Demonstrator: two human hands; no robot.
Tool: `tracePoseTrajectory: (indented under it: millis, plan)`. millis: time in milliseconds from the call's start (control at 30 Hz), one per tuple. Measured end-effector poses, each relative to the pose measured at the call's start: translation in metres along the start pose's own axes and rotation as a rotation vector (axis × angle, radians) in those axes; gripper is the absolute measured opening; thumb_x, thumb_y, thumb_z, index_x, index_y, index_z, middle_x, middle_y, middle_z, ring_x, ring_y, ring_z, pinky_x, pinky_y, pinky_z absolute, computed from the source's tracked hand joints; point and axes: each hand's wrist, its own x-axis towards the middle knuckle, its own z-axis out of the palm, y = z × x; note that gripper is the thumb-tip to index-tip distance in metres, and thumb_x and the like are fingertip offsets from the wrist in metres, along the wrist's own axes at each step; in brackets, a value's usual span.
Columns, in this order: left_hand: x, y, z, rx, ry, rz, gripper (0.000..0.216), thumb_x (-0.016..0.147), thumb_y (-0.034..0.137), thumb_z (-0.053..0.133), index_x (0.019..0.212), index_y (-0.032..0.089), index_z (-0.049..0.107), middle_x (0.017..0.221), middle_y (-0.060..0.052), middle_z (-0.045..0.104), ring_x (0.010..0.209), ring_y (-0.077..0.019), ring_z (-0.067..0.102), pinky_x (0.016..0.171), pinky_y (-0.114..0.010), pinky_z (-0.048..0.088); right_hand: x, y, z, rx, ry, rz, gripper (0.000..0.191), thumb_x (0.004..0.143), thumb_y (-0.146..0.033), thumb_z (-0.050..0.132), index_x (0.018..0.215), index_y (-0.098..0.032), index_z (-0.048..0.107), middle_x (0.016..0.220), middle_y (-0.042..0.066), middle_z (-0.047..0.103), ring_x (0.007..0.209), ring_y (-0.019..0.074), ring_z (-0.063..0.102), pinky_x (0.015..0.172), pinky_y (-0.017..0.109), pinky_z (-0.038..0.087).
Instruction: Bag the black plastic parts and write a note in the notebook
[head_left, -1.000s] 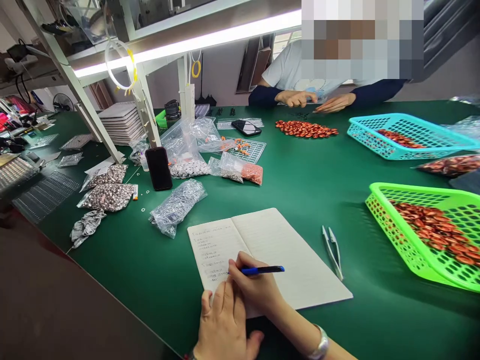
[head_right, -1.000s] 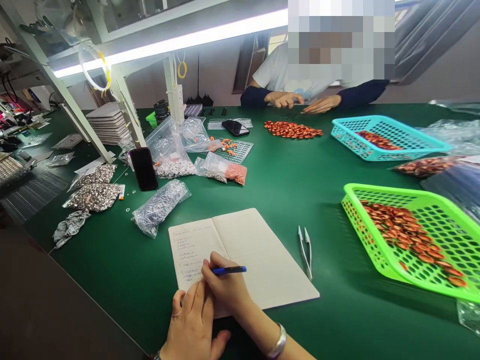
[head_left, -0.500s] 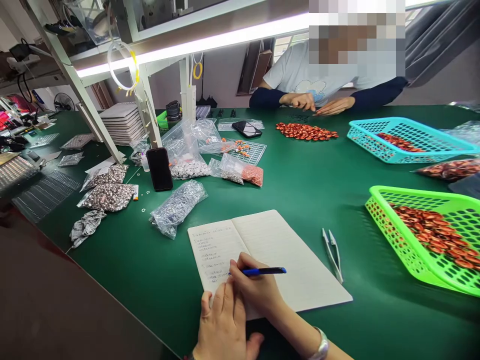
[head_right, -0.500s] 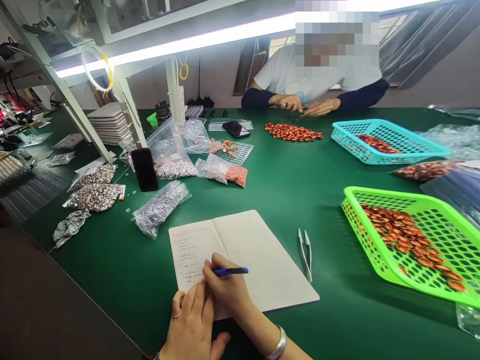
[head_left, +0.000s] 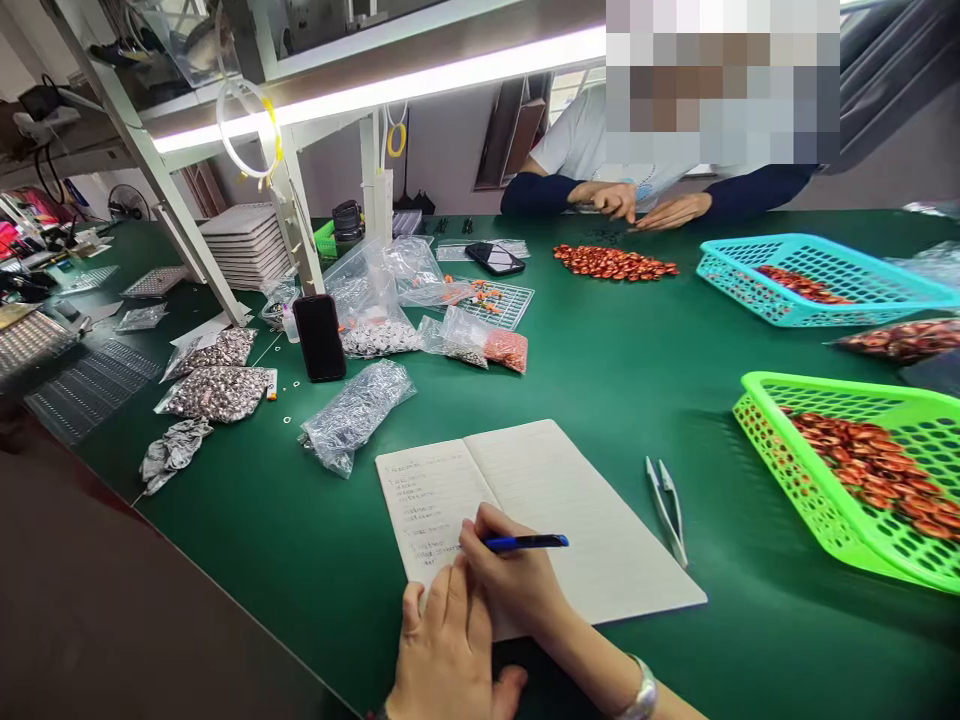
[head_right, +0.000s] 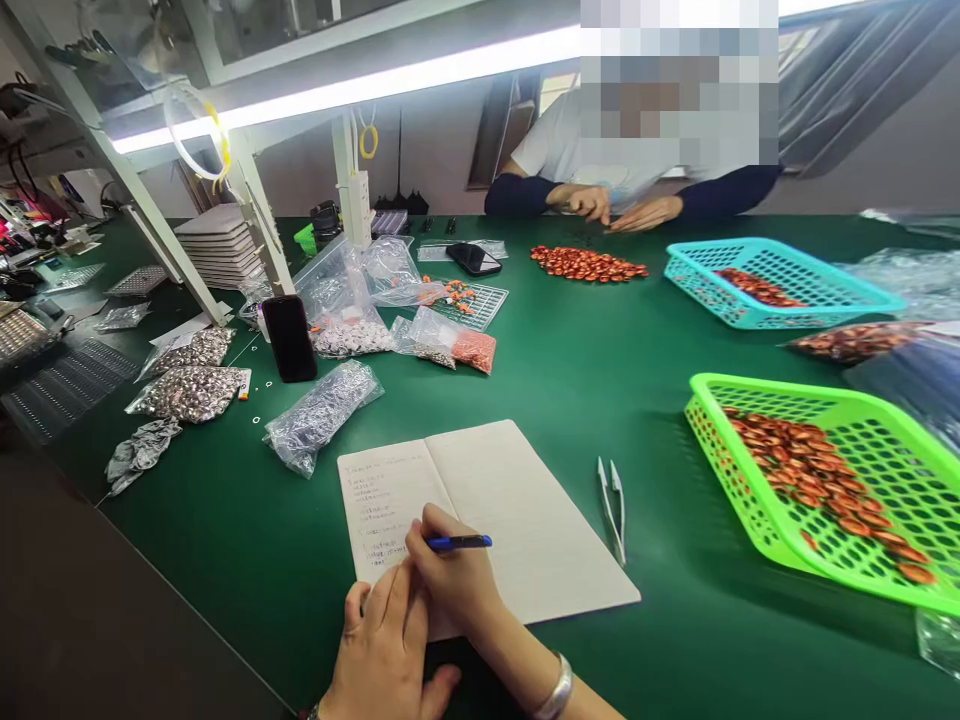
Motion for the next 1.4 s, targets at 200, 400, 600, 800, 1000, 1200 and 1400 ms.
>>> tracePoseTrajectory:
  millis: [200, 400, 600, 800, 1000, 1200, 1400]
  plan:
    - [0.0015, -0.0005, -0.0005, -0.006, 0.023, 0.001, 0.059, 0.090, 0.056, 0.035, 0.130, 0.014, 0.049, 0.136, -0.008, 0.052, 0.121, -0.0217, 0.044, 0.092, -0.041, 0.033, -0.0013, 0.0017, -0.0002, 0.016, 0.022, -0.009, 0.033, 0.080, -0.034, 0.047, 0.056, -0.024, 0.028, 0.049, -0.007, 0.031, 0.046, 0.0116, 0.032, 0.045, 0.025, 0.029]
    - [0.0005, -0.0028, 0.0029, 0.016, 0.067, 0.024, 0.058, 0.089, 0.057, 0.036, 0.126, 0.016, 0.052, 0.134, -0.007, 0.054, 0.118, -0.0217, 0.047, 0.092, -0.040, 0.031, 0.0017, 0.0031, -0.0055, 0.027, 0.086, -0.026, 0.033, 0.082, -0.036, 0.048, 0.056, -0.024, 0.030, 0.051, -0.007, 0.032, 0.047, 0.0125, 0.035, 0.048, 0.026, 0.031]
    - [-0.0010, -0.0046, 0.0042, 0.011, 0.076, 0.018, 0.058, 0.088, 0.059, 0.036, 0.124, 0.017, 0.054, 0.133, -0.007, 0.055, 0.116, -0.0210, 0.048, 0.092, -0.040, 0.030, 0.0064, 0.0009, -0.0091, 0.044, 0.020, -0.044, 0.035, 0.082, -0.038, 0.050, 0.055, -0.024, 0.034, 0.050, -0.006, 0.036, 0.047, 0.0132, 0.039, 0.048, 0.026, 0.033]
    - [-0.0015, -0.0050, 0.0029, -0.026, 0.052, 0.007, 0.061, 0.086, 0.060, 0.039, 0.130, 0.018, 0.049, 0.135, -0.005, 0.054, 0.117, -0.0205, 0.048, 0.093, -0.039, 0.030, 0.0021, -0.0003, -0.0045, 0.028, 0.000, -0.047, 0.036, 0.084, -0.040, 0.050, 0.055, -0.024, 0.034, 0.048, -0.006, 0.037, 0.045, 0.0130, 0.039, 0.047, 0.026, 0.033]
    - [-0.0011, -0.0044, 0.0025, -0.035, 0.042, -0.002, 0.062, 0.088, 0.059, 0.038, 0.133, 0.017, 0.045, 0.137, -0.005, 0.052, 0.120, -0.0212, 0.046, 0.094, -0.040, 0.030, 0.0036, -0.0035, -0.0028, 0.012, -0.010, -0.037, 0.034, 0.082, -0.038, 0.046, 0.055, -0.024, 0.030, 0.047, -0.006, 0.035, 0.044, 0.0129, 0.037, 0.045, 0.025, 0.031]
    - [-0.0013, -0.0059, 0.0012, -0.029, 0.033, -0.001, 0.061, 0.088, 0.059, 0.036, 0.132, 0.017, 0.047, 0.136, -0.006, 0.052, 0.119, -0.0218, 0.046, 0.092, -0.040, 0.032, 0.0041, -0.0038, -0.0032, -0.003, -0.010, -0.032, 0.034, 0.081, -0.037, 0.045, 0.055, -0.024, 0.029, 0.047, -0.007, 0.033, 0.045, 0.0127, 0.035, 0.045, 0.026, 0.030]
    - [-0.0027, -0.0018, 0.0047, -0.072, 0.011, -0.011, 0.061, 0.088, 0.058, 0.039, 0.133, 0.017, 0.046, 0.137, -0.007, 0.051, 0.117, -0.0239, 0.048, 0.092, -0.041, 0.035, 0.0035, -0.0022, -0.0025, -0.009, -0.008, -0.031, 0.034, 0.080, -0.036, 0.047, 0.054, -0.024, 0.030, 0.047, -0.006, 0.034, 0.045, 0.0126, 0.035, 0.046, 0.026, 0.029]
